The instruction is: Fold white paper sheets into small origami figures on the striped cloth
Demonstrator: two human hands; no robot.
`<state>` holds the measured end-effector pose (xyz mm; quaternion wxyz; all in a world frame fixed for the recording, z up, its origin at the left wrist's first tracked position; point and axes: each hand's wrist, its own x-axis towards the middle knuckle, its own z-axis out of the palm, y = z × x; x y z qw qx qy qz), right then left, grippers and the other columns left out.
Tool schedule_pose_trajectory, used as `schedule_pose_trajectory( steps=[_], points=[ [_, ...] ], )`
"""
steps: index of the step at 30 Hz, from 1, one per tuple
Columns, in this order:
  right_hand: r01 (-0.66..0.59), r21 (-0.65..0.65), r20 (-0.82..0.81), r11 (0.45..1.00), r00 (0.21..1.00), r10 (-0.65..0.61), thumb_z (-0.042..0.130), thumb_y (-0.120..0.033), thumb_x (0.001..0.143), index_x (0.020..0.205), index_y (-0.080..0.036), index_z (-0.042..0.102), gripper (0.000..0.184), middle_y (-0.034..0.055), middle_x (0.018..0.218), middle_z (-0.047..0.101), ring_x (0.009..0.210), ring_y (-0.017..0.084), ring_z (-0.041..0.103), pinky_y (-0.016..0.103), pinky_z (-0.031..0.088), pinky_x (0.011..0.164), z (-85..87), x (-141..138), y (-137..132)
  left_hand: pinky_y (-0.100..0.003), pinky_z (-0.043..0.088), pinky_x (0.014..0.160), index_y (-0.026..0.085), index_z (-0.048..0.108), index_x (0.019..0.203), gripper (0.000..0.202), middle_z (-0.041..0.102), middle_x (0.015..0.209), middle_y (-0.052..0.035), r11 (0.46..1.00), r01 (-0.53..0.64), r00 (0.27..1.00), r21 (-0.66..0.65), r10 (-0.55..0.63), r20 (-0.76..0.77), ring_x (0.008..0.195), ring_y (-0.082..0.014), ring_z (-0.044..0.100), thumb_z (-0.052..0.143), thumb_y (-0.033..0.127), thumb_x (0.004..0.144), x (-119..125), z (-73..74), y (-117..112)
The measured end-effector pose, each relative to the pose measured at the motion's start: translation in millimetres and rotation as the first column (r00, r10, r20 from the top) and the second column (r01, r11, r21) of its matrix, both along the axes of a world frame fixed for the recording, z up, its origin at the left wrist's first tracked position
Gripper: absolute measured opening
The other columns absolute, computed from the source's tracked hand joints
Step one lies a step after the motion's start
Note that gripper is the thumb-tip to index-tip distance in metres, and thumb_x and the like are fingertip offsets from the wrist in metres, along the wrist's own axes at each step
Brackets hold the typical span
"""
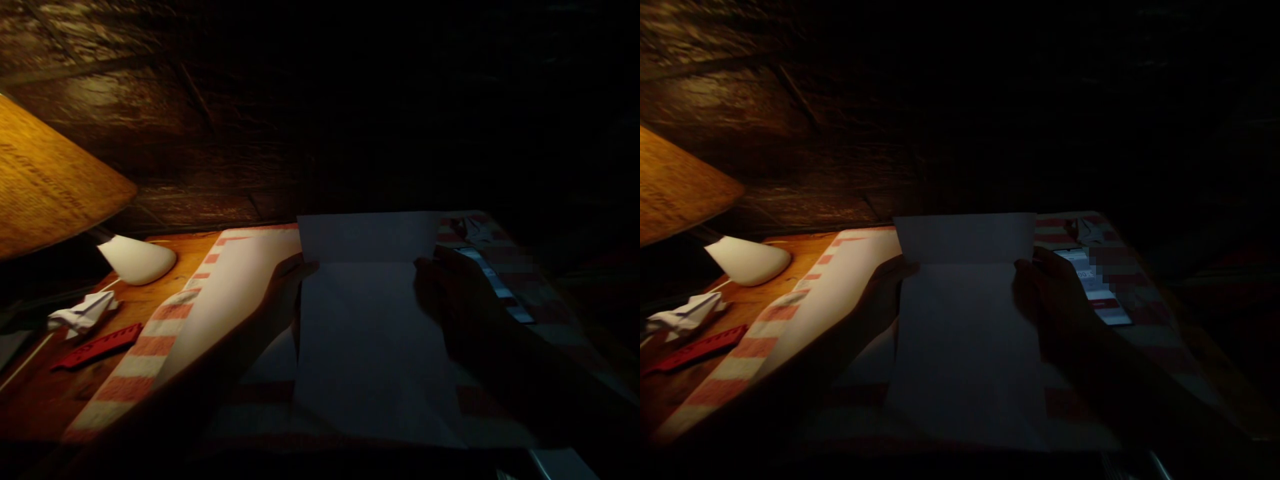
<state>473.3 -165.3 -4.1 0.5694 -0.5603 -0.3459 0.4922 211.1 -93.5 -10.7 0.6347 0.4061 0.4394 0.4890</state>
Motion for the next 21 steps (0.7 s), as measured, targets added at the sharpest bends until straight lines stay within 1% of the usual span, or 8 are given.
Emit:
schedule_pose_trajectory(
  steps=[3,5,7,11,13,16,19,21],
  points=[
    [0.03,0.012,-0.022,0.999,0.999,-0.03,0.084,-0.032,0.07,0.072,-0.024,0.057,0.028,-0.0067,0.056,0.051,0.042,0.009,0.044,0.022,0.029,0.039,1.7,1.2,1.5,-0.023,0.045,0.053,0.014,0.075,0.08,0.023,0.07,0.065,-0.0014,1.0,0.004,1.0,0.025,-0.004,0.0,0.057,-0.0143,0.062,0.081,0.022,0.06,1.2,2.1,-0.5],
    [0.051,0.054,-0.02,0.997,0.999,-0.05,0.084,-0.031,0.069,0.066,-0.024,0.054,0.03,-0.0064,0.053,0.05,0.042,0.009,0.045,0.022,0.03,0.039,1.2,3.4,2.3,-0.022,0.043,0.052,0.015,0.074,0.076,0.018,0.068,0.063,-0.0002,0.999,0.015,1.0,0.033,-0.015,-0.002,0.054,-0.0132,0.059,0.078,0.02,0.059,0.6,3.0,-0.1],
    [0.03,0.101,0.01,0.994,0.999,-0.031,0.081,-0.034,0.071,0.065,-0.025,0.059,0.024,-0.0029,0.055,0.056,0.047,0.013,0.053,0.025,0.037,0.043,1.5,7.3,1.8,-0.021,0.04,0.05,0.015,0.073,0.072,0.015,0.066,0.062,-0.0004,0.997,0.038,0.999,0.067,-0.036,-0.024,0.053,-0.0121,0.057,0.074,0.02,0.058,-1.6,3.9,1.1],
    [-0.143,0.118,0.2,0.983,0.973,0.117,0.067,-0.04,0.081,0.075,-0.025,0.074,0.018,0.0082,0.074,0.073,0.073,0.026,0.071,0.036,0.053,0.06,8.4,17.6,-3.5,-0.021,0.029,0.043,0.015,0.073,0.069,0.015,0.06,0.055,-0.0011,0.993,0.101,0.99,0.067,-0.094,-0.104,0.044,-0.0097,0.047,0.067,0.028,0.063,-8.5,2.7,5.6],
    [-0.183,0.125,0.274,0.975,0.951,0.144,0.069,-0.038,0.079,0.075,-0.026,0.077,0.015,0.0098,0.084,0.077,0.085,0.03,0.072,0.039,0.055,0.067,12.6,20.8,-5.6,-0.023,0.031,0.043,0.016,0.075,0.074,0.023,0.061,0.056,-0.0025,0.994,0.109,0.99,0.029,-0.106,-0.097,0.045,-0.0122,0.049,0.064,0.036,0.068,-10.5,0.4,7.9],
    [-0.171,0.124,0.278,0.977,0.952,0.131,0.068,-0.04,0.08,0.074,-0.026,0.077,0.018,0.0105,0.087,0.077,0.087,0.03,0.071,0.04,0.056,0.069,13.9,20.3,-4.4,-0.025,0.038,0.048,0.017,0.075,0.078,0.03,0.064,0.061,-0.0031,0.995,0.087,0.984,0.056,-0.077,-0.162,0.053,-0.0147,0.055,0.067,0.046,0.075,-9.7,-2.0,9.2],
    [-0.157,0.057,0.266,0.986,0.954,0.137,0.067,-0.045,0.084,0.082,-0.023,0.074,0.023,0.0089,0.082,0.075,0.074,0.025,0.07,0.036,0.054,0.063,9.0,16.9,0.3,-0.022,0.041,0.054,0.018,0.071,0.077,0.022,0.067,0.069,0.0,0.979,0.089,0.956,0.185,-0.031,-0.292,0.061,-0.012,0.058,0.084,0.032,0.065,-7.0,-0.8,8.0],
    [-0.134,0.064,0.323,0.989,0.941,0.106,0.078,-0.041,0.076,0.092,-0.023,0.072,0.025,0.0054,0.081,0.073,0.068,0.021,0.067,0.032,0.051,0.06,4.3,16.1,3.2,-0.021,0.044,0.057,0.019,0.07,0.085,0.031,0.069,0.075,0.0007,0.972,0.094,0.957,0.215,-0.029,-0.288,0.065,-0.0119,0.061,0.088,0.024,0.06,-6.1,1.1,6.8]
  ],
)
